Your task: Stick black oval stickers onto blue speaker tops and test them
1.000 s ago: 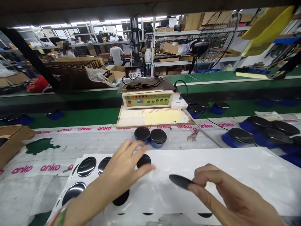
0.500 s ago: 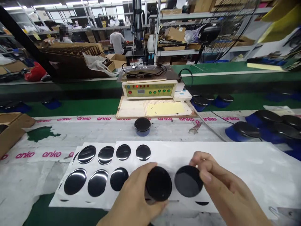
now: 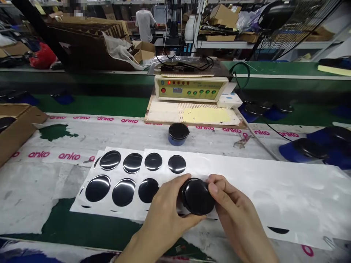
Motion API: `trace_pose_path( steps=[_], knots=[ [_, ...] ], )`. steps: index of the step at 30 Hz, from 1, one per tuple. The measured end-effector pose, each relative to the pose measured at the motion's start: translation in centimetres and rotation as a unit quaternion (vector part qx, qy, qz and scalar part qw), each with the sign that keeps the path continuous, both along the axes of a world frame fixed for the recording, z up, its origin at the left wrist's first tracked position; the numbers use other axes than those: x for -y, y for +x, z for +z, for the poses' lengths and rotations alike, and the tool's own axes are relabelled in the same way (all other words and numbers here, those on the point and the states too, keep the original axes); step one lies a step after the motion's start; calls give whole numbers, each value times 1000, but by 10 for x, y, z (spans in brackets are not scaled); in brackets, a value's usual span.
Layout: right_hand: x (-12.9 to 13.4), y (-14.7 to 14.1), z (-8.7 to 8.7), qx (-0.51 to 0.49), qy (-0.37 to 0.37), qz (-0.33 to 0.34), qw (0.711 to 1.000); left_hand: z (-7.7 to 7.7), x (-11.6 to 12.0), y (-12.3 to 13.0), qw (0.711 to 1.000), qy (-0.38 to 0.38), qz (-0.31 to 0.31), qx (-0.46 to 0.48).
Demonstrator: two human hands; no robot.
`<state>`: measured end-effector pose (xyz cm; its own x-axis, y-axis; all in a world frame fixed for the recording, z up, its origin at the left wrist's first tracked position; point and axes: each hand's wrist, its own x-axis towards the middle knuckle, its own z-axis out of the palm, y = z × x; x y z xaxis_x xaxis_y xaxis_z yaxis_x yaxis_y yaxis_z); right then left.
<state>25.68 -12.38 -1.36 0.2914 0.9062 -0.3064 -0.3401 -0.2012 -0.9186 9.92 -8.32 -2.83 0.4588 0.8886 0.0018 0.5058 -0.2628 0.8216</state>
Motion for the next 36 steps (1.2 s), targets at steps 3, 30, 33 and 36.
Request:
trace_pose_path(
  steps=[3, 30, 33, 36],
  knots=[
    [1, -1, -1, 19, -4, 7, 1000, -2, -1, 0, 1000, 10, -1, 1],
    [1, -11, -2, 285, 78, -41, 954, 4, -1, 1, 1000, 22, -5, 5],
    [0, -11, -3, 308, 88, -38, 947, 3, -1, 0, 1000, 18, -8, 7],
    [-1, -10, -5, 335, 95, -22, 937, 1, -1, 0, 1000, 13, -8, 5]
  ],
)
